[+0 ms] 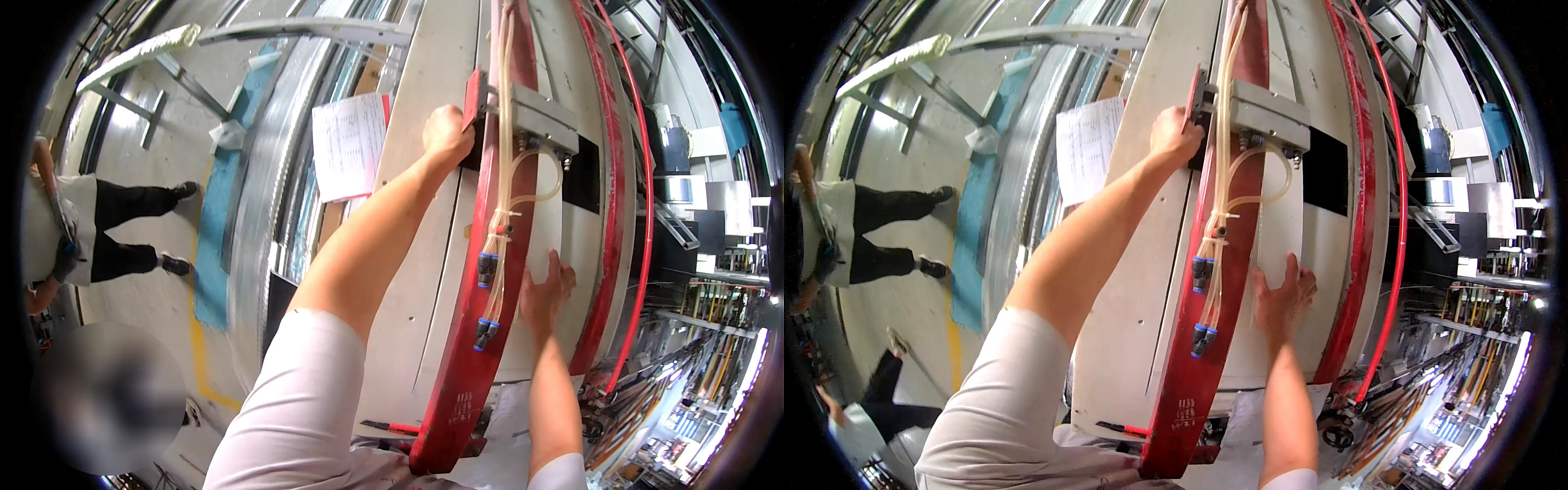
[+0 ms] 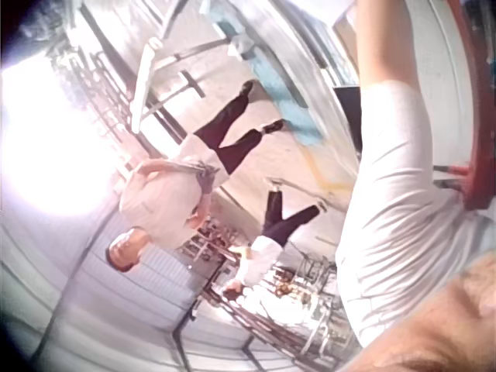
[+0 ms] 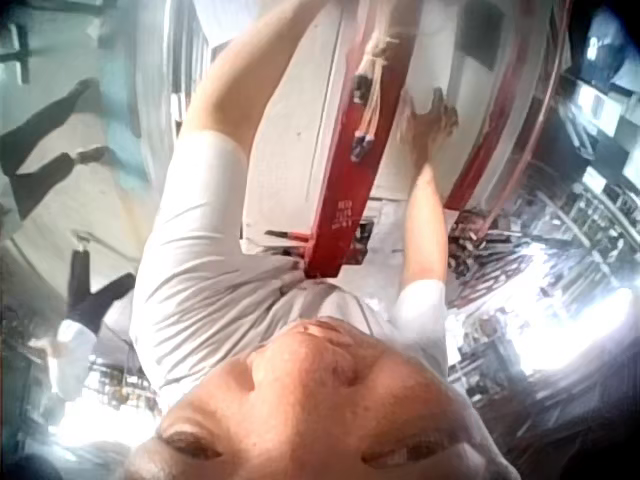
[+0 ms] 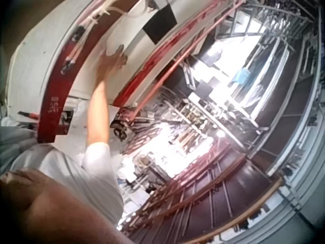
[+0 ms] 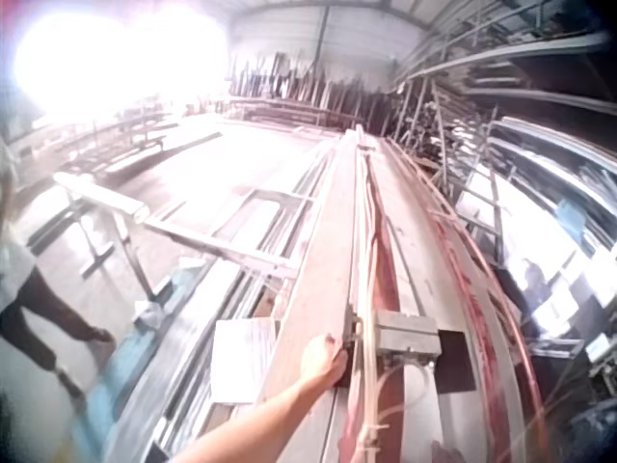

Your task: The person cuts a corner off a metal plate using a saw and then positions it into a bending machine, securing it with a clamp and operating the controls.

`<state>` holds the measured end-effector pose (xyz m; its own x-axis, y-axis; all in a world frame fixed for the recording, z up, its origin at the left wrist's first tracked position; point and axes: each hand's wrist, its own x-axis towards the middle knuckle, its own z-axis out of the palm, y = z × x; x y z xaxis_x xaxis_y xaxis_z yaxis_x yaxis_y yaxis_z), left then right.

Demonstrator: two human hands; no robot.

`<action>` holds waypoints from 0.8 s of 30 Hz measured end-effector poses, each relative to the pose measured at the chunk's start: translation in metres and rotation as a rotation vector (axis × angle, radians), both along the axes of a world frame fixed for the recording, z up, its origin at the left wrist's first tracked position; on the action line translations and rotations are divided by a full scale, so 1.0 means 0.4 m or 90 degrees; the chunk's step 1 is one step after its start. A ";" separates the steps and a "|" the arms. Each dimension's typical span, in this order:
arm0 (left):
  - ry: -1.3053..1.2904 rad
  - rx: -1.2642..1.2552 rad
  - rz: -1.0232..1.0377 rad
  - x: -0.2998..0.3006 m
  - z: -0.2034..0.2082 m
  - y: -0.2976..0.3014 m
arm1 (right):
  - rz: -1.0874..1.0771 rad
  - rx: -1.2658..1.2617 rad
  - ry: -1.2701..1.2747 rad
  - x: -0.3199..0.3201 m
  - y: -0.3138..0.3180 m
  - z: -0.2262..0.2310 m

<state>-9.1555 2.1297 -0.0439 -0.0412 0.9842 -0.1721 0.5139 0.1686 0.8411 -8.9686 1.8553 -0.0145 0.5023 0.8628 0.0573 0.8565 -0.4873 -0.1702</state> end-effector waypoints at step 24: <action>-0.071 -0.019 0.033 0.001 -0.021 0.010 | 0.076 0.075 0.241 -0.169 0.022 -0.112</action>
